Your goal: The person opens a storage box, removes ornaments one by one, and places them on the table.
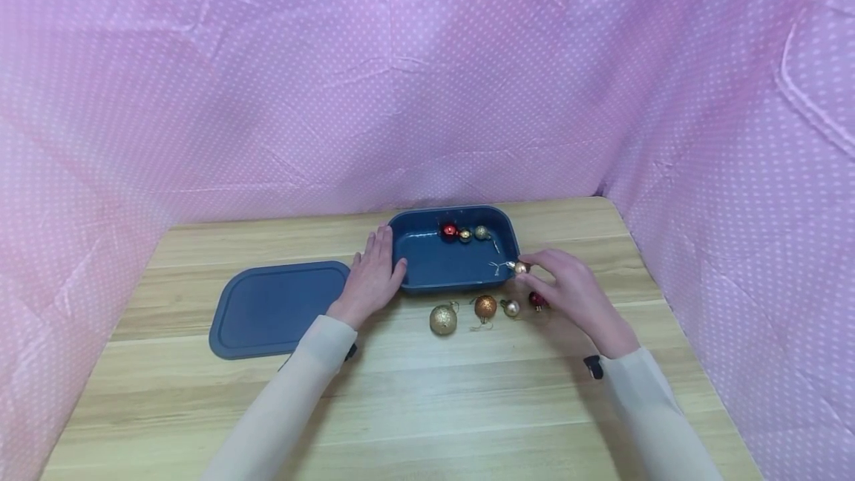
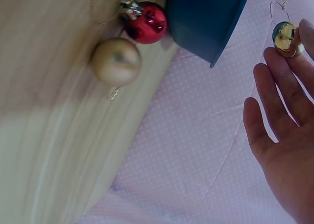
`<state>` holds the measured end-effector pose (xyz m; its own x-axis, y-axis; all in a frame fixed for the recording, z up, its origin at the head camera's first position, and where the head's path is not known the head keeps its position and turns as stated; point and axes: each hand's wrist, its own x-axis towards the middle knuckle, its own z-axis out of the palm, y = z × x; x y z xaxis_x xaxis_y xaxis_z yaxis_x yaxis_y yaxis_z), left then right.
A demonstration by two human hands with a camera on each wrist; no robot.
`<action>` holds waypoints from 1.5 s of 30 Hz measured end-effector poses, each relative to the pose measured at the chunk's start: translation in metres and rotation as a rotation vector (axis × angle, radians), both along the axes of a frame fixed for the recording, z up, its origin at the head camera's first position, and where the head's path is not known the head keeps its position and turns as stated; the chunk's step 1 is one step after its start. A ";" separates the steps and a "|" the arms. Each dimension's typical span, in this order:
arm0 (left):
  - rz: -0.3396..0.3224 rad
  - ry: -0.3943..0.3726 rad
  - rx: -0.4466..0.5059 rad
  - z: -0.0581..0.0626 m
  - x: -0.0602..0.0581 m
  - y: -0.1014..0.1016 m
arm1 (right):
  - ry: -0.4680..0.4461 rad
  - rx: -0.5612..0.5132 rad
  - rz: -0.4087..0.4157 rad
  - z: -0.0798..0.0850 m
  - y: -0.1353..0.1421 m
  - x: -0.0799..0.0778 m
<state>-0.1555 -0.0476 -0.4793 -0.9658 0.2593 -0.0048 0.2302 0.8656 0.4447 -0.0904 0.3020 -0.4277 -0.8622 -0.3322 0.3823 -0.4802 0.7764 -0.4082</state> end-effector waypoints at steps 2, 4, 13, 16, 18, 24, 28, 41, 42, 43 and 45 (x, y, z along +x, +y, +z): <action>0.001 -0.003 -0.003 0.000 0.000 0.000 | 0.003 0.004 -0.011 -0.001 0.004 0.003; 0.001 -0.002 -0.002 0.000 0.000 0.000 | 0.001 0.002 -0.018 -0.003 0.007 0.007; 0.001 0.001 -0.006 0.000 0.000 0.000 | 0.016 0.006 -0.048 -0.009 0.015 0.019; 0.002 -0.002 -0.006 0.000 0.000 0.000 | 0.028 0.005 -0.052 -0.012 0.015 0.023; 0.001 -0.001 -0.007 0.000 0.000 0.000 | 0.051 0.008 -0.051 -0.015 0.016 0.026; 0.000 0.004 -0.015 -0.001 0.000 0.000 | 0.128 0.016 -0.011 -0.027 0.017 0.030; 0.001 0.003 -0.015 -0.001 -0.001 0.000 | 0.123 0.017 0.010 -0.035 0.017 0.033; 0.001 0.006 -0.003 -0.002 0.000 0.000 | 0.075 0.066 0.040 -0.049 0.018 0.043; 0.001 0.008 -0.002 -0.002 0.000 0.000 | 0.068 0.070 0.045 -0.050 0.017 0.043; 0.002 0.012 0.001 -0.002 0.000 0.000 | 0.058 0.073 0.049 -0.050 0.017 0.044; 0.002 0.018 0.003 -0.002 0.001 0.000 | 0.035 0.078 0.055 -0.051 0.017 0.045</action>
<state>-0.1550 -0.0478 -0.4811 -0.9661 0.2578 0.0129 0.2366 0.8646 0.4432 -0.0452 0.3187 -0.4789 -0.8284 -0.4088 0.3828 -0.5359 0.7773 -0.3296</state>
